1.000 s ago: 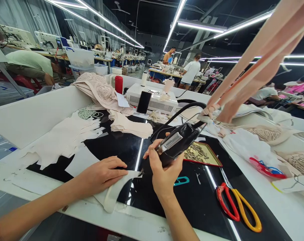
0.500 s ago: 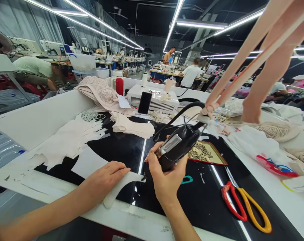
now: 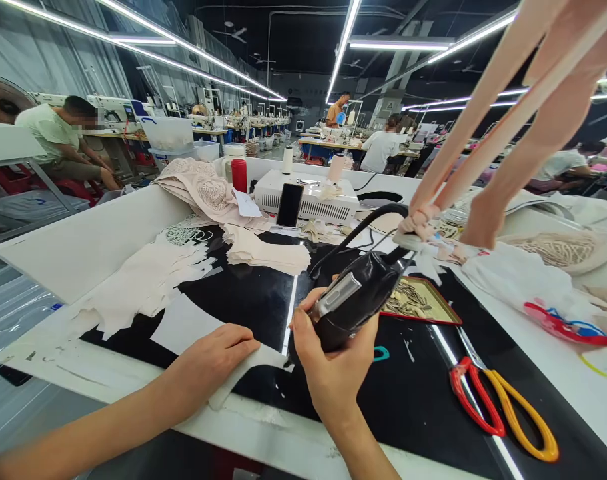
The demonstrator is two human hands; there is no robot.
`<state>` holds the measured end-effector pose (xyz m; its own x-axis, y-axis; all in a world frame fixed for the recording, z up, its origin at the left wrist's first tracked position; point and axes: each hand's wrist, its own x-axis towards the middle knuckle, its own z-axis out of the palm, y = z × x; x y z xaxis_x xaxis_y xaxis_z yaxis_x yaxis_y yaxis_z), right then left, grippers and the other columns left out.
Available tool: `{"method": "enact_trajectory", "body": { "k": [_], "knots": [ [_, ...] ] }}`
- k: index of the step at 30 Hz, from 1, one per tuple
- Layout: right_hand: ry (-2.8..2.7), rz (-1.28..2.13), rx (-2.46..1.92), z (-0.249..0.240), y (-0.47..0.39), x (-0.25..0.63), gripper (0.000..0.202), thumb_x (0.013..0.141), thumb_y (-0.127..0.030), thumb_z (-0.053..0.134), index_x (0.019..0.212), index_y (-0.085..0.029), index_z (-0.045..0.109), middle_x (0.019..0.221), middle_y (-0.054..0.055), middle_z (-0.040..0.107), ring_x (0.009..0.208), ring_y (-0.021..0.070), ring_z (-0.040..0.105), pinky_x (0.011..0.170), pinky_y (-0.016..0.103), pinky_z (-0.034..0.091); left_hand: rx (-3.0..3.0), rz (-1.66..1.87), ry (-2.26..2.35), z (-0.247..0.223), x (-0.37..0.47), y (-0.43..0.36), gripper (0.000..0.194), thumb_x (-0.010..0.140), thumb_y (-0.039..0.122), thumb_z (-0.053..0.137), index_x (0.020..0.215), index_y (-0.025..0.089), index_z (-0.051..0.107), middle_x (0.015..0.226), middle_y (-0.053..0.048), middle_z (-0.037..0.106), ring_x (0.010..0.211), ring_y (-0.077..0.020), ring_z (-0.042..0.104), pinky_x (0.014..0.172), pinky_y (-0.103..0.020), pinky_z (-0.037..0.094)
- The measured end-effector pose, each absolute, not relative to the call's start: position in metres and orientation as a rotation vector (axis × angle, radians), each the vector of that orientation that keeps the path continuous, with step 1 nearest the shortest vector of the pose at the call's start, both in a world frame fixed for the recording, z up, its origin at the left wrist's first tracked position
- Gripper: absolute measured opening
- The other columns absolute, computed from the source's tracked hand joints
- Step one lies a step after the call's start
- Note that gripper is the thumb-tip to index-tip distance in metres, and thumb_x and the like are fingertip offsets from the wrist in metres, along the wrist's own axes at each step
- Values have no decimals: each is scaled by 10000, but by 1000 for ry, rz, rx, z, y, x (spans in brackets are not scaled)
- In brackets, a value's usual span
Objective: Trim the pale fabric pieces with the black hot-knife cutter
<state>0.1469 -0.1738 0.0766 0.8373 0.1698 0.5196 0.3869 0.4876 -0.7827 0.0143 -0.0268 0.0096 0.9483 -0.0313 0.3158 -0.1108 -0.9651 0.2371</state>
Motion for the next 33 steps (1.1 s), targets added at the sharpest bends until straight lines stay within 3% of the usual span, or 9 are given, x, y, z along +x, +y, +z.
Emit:
{"method": "enact_trajectory", "body": {
  "k": [11,15,16,19,21,25,33],
  "knots": [
    [-610,-175,-1086,75,-178,140,437,821,-180,821,1181,-264,587,849,-33,696,630,143,645,565,314,583,2936,438,-146,15,13,-26,400,873,-113,537,1142,172,615,1127,-67,690,1010,-221,688,825,-314,616],
    [-612,-169,-1078,76,-179,137,433,819,-169,817,1176,-262,589,841,-37,694,628,139,648,561,305,583,3091,437,-187,15,12,-37,184,962,92,694,1109,166,613,1012,-65,686,919,-237,687,760,-331,599],
    [-610,-166,-1078,76,-179,137,421,822,-170,816,1167,-258,592,840,-38,692,628,137,647,561,302,582,3125,432,-205,14,12,-41,211,963,206,755,1115,166,615,1002,-69,686,905,-246,685,750,-342,596],
    [-598,-157,-1082,74,-179,136,370,827,-187,824,1120,-245,606,847,-31,685,633,133,649,565,299,580,3184,482,-198,12,11,-51,544,865,534,852,1198,174,617,1054,-100,696,939,-283,688,762,-378,594],
    [-587,-148,-1075,72,-180,135,387,828,-187,830,1138,-247,606,849,-30,685,638,135,652,571,301,580,3203,525,-159,10,9,-57,687,804,636,860,1260,186,612,1107,-118,698,995,-305,687,799,-397,595],
    [-577,-110,-1047,71,-182,137,477,833,-162,828,1228,-280,589,863,-38,693,652,140,661,596,312,586,3192,606,-131,4,6,-62,775,766,681,861,1310,186,616,1150,-137,697,1051,-318,688,862,-411,599],
    [-579,-89,-983,82,-165,149,444,829,-232,830,1200,-284,593,826,-49,673,617,140,628,571,314,567,3140,710,-124,-7,3,-62,838,753,665,877,1374,177,597,1214,-186,687,1126,-357,690,959,-469,602]
  ]
}}
